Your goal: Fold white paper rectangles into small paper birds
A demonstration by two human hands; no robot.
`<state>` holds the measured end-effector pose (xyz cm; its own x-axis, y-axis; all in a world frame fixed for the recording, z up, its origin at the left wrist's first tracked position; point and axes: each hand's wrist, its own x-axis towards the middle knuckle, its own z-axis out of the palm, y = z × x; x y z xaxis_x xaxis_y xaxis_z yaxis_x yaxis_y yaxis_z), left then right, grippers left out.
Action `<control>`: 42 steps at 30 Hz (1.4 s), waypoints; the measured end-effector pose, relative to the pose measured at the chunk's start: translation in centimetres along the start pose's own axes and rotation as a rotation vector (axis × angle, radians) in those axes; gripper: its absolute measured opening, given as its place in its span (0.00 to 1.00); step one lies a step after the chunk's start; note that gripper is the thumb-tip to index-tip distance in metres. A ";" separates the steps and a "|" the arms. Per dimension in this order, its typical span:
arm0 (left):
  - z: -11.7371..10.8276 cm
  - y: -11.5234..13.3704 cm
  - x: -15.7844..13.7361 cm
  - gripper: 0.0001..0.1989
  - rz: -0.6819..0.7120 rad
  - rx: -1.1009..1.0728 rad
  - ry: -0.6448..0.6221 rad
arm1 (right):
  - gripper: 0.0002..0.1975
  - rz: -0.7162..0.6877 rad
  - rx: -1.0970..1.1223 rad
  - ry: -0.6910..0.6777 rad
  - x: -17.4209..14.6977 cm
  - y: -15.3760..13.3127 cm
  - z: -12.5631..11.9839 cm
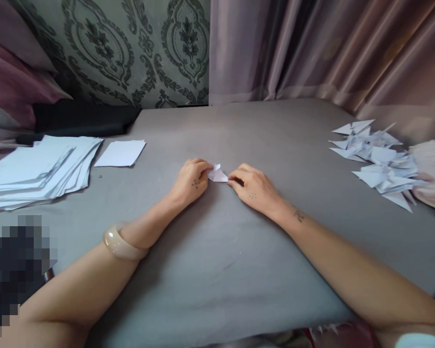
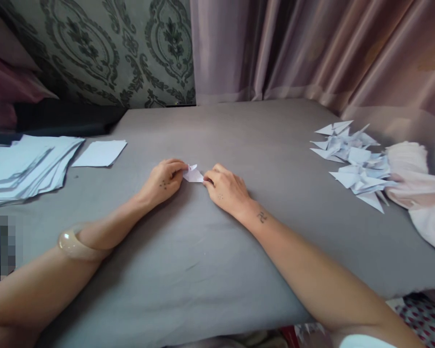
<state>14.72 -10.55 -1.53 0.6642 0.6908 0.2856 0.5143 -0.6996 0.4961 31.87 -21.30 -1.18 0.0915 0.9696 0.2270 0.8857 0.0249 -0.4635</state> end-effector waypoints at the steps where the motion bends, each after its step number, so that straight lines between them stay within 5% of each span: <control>1: 0.0 0.0 -0.1 0.17 0.006 0.012 0.002 | 0.07 0.020 -0.025 0.012 0.1 0.1 0.0; 8: -0.3 2.0 -0.8 0.11 -0.166 -0.051 -0.032 | 0.08 0.093 -0.032 0.110 0.7 1.2 0.0; 15: -0.5 3.4 -1.2 0.19 -0.354 -0.211 -0.020 | 0.06 0.032 0.142 0.083 0.1 0.3 0.1; 30: -0.2 2.3 -0.9 0.22 -0.164 -0.267 -0.049 | 0.05 -0.075 0.041 0.017 0.2 -0.2 0.2; 36: 0.5 1.8 -0.6 0.12 -0.016 -0.285 0.023 | 0.07 -0.116 0.068 0.032 1.0 0.6 0.3; 42: 0.8 2.1 -0.3 0.05 -0.078 -0.266 0.055 | 0.04 0.008 0.243 0.106 0.9 0.2 0.6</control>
<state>16.06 -12.34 -1.26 0.5943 0.7544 0.2788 0.3970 -0.5767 0.7140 31.87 -20.25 -1.52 0.1564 0.9395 0.3049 0.7505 0.0876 -0.6550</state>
